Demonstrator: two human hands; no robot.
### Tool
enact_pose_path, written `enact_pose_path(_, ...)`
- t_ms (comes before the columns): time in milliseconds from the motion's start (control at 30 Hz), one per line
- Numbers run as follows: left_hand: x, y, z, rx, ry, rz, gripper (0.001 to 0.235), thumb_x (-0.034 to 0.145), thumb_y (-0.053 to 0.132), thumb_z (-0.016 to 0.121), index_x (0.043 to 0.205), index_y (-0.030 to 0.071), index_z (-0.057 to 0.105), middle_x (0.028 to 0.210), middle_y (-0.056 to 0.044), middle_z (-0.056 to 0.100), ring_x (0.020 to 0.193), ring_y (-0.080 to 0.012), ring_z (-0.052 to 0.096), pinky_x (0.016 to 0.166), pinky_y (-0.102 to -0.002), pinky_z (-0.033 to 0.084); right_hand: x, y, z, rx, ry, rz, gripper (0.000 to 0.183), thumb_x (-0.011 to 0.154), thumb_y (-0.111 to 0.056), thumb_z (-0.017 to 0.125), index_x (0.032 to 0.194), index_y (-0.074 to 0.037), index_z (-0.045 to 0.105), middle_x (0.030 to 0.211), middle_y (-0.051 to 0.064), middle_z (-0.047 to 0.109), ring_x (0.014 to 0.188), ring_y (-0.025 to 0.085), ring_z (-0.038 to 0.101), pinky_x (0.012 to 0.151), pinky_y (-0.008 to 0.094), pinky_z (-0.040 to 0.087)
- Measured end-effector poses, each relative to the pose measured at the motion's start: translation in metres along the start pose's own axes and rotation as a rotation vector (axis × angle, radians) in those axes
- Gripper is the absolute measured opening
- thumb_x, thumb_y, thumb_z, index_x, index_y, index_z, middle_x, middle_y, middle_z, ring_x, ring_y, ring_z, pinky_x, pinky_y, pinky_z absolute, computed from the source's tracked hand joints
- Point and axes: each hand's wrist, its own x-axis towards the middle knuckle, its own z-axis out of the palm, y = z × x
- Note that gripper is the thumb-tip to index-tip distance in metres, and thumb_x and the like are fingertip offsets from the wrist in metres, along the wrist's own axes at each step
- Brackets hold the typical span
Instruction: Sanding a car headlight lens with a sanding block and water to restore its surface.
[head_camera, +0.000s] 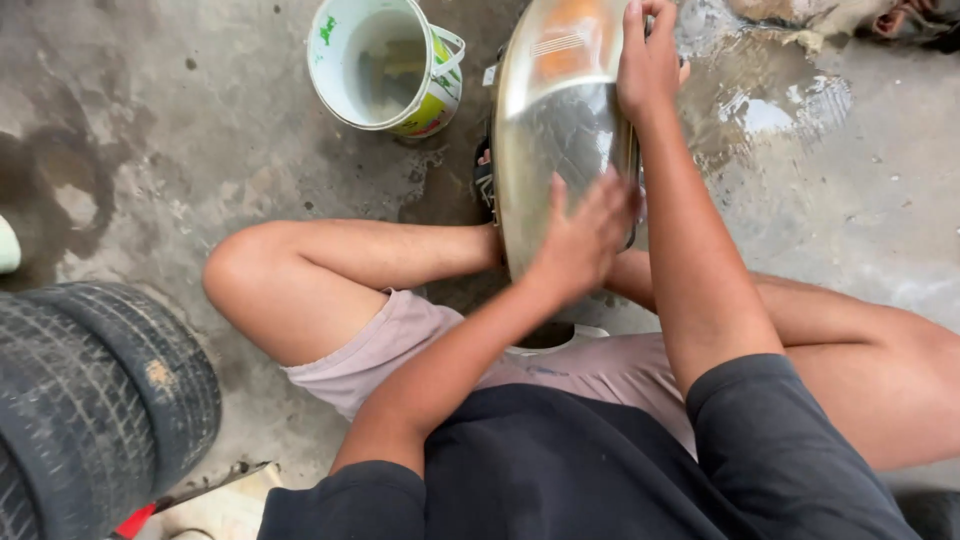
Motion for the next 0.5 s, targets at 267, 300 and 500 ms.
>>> enact_pose_path(267,0.005,-0.019,-0.016,0.119,0.002,-0.114,0.056,0.104,0.028,0.040,0.157,0.011,0.036,0.166,-0.015,0.025,0.157,-0.0352,0.018,0.111,-0.086,0.004,-0.006,0.032,0.011,-0.087,-0.020,0.062,0.057,0.097,-0.061,0.036,0.127,-0.016,0.052,0.125,0.012,0.074,0.114,0.038,0.068,0.107,0.070,0.015)
enact_pose_path(300,0.015,-0.022,-0.026,0.184,0.019,-0.015,0.059,0.099,0.022,0.043,0.152,-0.002,0.036,0.160,-0.032,0.029,0.153,-0.0446,0.021,0.106,-0.090,0.009,0.014,0.020,0.010,-0.082,0.000,0.029,0.062,0.099,-0.059,0.037,0.135,-0.011,0.050,0.130,0.019,0.072,0.118,0.044,0.066,0.107,0.069,0.015)
enact_pose_path(500,0.007,-0.051,-0.026,0.015,-0.046,-0.108,0.056,0.109,0.036,0.032,0.164,0.032,0.028,0.172,0.010,0.018,0.161,-0.0185,0.010,0.121,-0.076,-0.002,-0.007,-0.009,0.000,-0.034,-0.035,0.097,0.052,0.096,-0.061,0.030,0.120,-0.021,0.051,0.116,0.007,0.077,0.108,0.028,0.070,0.112,0.067,0.009)
